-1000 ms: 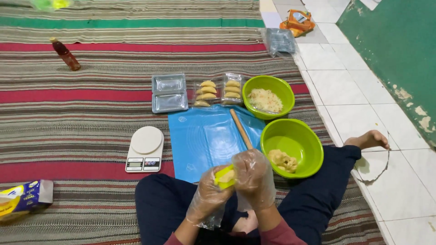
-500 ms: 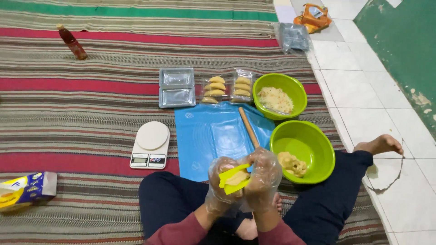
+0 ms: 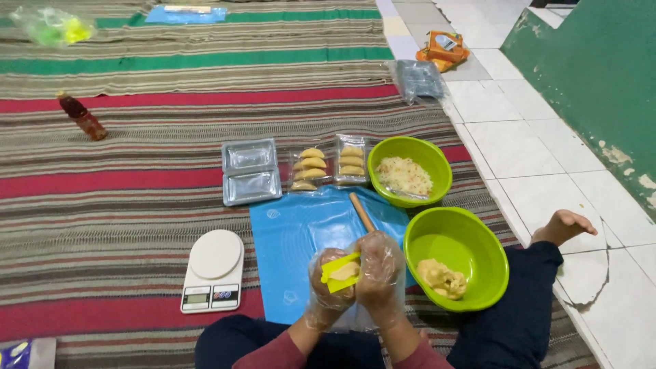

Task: The person manually fills and shapes pastels using a plastic mold and places them into storage containers.

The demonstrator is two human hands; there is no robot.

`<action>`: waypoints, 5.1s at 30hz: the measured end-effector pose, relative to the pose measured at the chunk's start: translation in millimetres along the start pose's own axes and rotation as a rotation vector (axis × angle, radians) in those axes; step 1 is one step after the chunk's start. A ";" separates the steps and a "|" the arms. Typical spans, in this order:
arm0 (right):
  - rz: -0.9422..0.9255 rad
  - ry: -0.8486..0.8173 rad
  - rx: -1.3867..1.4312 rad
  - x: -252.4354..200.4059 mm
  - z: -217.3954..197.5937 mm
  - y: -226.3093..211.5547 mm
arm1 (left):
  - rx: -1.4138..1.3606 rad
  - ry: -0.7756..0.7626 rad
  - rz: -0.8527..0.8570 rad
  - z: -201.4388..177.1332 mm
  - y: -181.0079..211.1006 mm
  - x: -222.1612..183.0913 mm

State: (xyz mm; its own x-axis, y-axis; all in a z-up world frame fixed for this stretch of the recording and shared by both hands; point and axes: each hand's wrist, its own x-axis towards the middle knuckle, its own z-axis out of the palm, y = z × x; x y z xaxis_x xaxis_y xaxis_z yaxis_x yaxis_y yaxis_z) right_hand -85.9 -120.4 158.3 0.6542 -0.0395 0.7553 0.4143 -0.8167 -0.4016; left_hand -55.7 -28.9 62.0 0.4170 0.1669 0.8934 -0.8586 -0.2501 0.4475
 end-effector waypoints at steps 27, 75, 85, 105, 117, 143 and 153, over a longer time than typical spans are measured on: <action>0.314 -0.158 0.167 -13.1 107.4 29.6 | -0.054 0.172 -0.497 -14.5 -60.1 -8.3; -0.027 -0.429 0.231 34.6 23.3 20.6 | -0.346 -0.211 -0.005 -11.4 -71.2 50.6; 0.155 -0.653 0.035 29.5 16.3 16.9 | -0.498 -0.272 -0.239 -13.9 -68.9 15.2; 0.669 -0.419 0.204 43.1 6.7 14.2 | -0.324 0.094 -0.050 -10.2 -78.6 9.4; 0.817 -0.513 0.437 19.8 22.6 25.9 | -0.166 0.197 -0.092 2.9 -72.7 -8.8; 0.511 -0.657 0.245 -10.3 47.8 36.4 | -0.603 0.446 -2.076 18.1 -85.4 -21.6; 0.509 -0.685 0.233 -28.7 51.1 45.6 | -0.574 0.525 -2.102 16.2 -90.5 -27.7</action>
State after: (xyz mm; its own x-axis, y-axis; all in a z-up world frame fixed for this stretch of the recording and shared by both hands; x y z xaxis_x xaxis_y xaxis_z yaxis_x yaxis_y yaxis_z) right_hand -53.5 -127.1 91.9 0.9988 0.0478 0.0098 0.0387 -0.6531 -0.7563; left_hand 15.2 -26.3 -2.6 0.5609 -0.0741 -0.8246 0.5569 0.7708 0.3095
